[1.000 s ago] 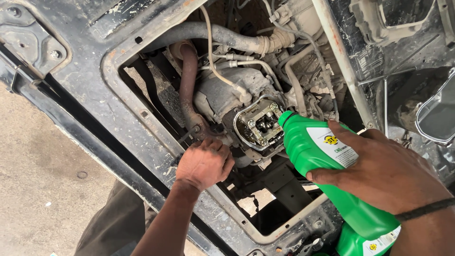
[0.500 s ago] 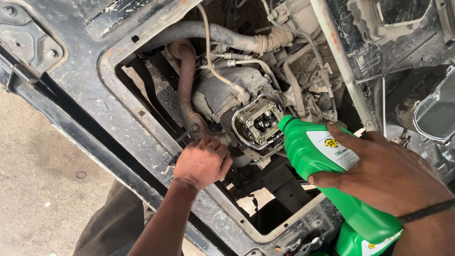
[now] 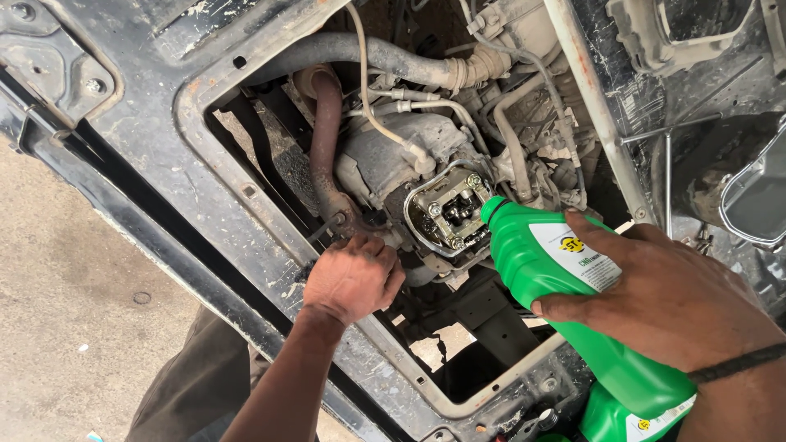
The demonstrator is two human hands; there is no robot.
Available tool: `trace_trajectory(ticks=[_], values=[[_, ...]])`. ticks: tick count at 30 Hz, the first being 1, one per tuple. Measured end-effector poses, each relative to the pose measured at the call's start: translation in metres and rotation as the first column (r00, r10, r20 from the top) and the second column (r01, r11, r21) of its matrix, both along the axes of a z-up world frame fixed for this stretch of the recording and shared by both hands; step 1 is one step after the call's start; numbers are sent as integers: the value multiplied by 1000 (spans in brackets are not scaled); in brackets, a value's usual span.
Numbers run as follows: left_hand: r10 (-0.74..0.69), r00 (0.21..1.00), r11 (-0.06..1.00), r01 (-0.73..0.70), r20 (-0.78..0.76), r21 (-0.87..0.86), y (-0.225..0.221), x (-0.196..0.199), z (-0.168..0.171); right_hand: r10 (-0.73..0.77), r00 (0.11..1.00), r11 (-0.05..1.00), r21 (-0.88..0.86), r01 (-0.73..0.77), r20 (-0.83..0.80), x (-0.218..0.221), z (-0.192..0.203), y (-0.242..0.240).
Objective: Pouring motor oil into an open engine compartment of a vehicle.
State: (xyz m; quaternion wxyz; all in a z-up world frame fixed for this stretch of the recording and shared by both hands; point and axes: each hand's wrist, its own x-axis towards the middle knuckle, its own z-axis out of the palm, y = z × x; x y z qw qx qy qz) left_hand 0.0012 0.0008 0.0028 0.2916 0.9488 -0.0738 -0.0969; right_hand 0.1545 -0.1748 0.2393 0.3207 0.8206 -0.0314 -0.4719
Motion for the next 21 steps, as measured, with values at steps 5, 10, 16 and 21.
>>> trace_trajectory(ticks=[5, 10, 16, 21], values=[[-15, 1000, 1000, 15, 5, 13, 0, 0, -2, -12, 1000, 1000, -9, 12, -1, -2, 1, 1], [-25, 999, 999, 25, -30, 28, -1, 0, -2, -13, 1000, 1000, 24, 12, 3, -5, 0, 4], [-25, 999, 999, 25, -31, 21, 0, 0, 0, -16, 1000, 999, 43, 15, 8, -6, -2, -1], [-14, 1000, 1000, 14, -7, 18, 0, 0, -1, 345, 889, 936, 45, -348, -301, -7, 6, 8]])
